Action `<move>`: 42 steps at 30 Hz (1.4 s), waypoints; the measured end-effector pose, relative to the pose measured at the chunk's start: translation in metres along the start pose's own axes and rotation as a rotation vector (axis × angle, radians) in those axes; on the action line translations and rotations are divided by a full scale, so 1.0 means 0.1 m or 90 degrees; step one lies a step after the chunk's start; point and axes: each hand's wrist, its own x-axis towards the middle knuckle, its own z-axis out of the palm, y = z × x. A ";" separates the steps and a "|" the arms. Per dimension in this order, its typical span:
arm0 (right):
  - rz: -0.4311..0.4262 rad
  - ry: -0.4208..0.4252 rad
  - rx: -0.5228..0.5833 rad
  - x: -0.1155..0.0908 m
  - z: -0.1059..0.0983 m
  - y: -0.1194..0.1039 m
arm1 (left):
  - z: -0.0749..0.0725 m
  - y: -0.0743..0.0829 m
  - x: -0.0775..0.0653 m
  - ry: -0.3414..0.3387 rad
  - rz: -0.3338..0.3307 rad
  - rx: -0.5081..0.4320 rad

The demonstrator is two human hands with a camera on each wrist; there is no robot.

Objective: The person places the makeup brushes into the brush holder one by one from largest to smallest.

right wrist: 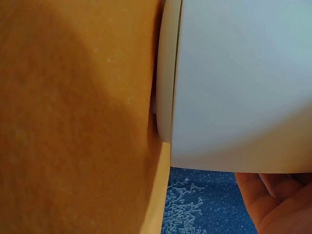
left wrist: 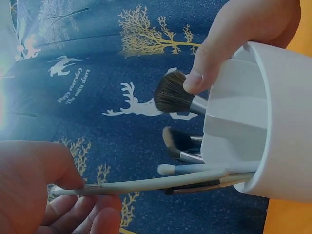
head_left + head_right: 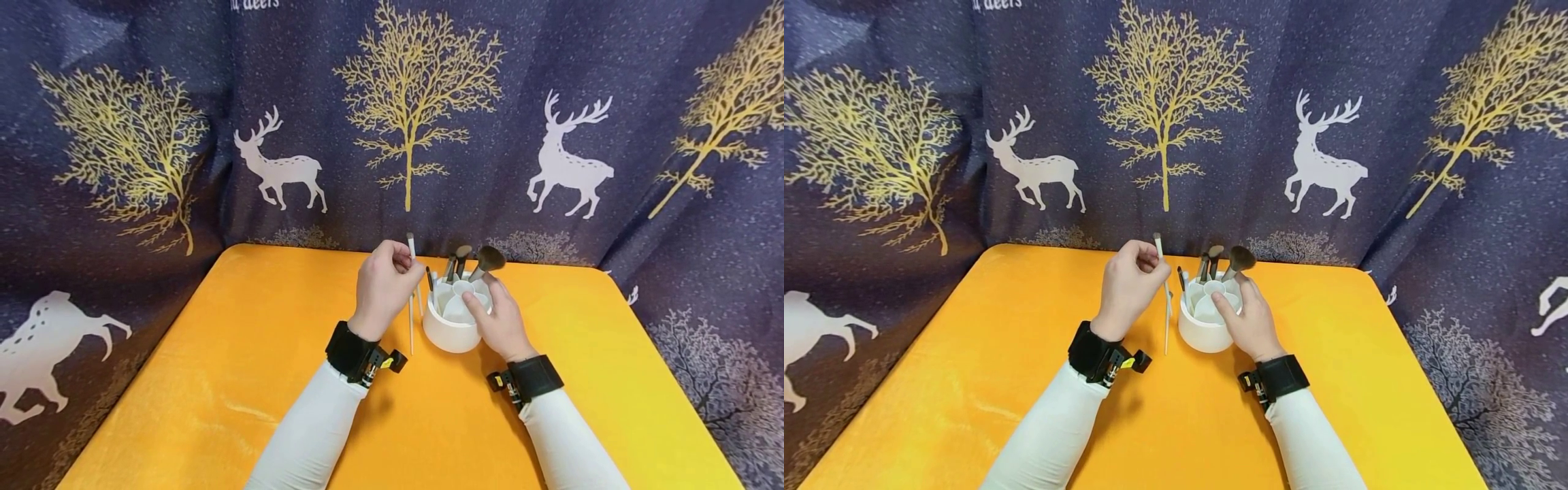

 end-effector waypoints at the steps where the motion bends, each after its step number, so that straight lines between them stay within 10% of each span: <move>1: 0.001 0.000 0.000 0.00 0.00 0.01 | 0.00 0.01 0.00 0.003 0.004 -0.003; 42: 0.002 -0.002 0.004 0.00 -0.01 -0.02 | 0.13 -0.01 -0.04 -0.078 0.108 0.026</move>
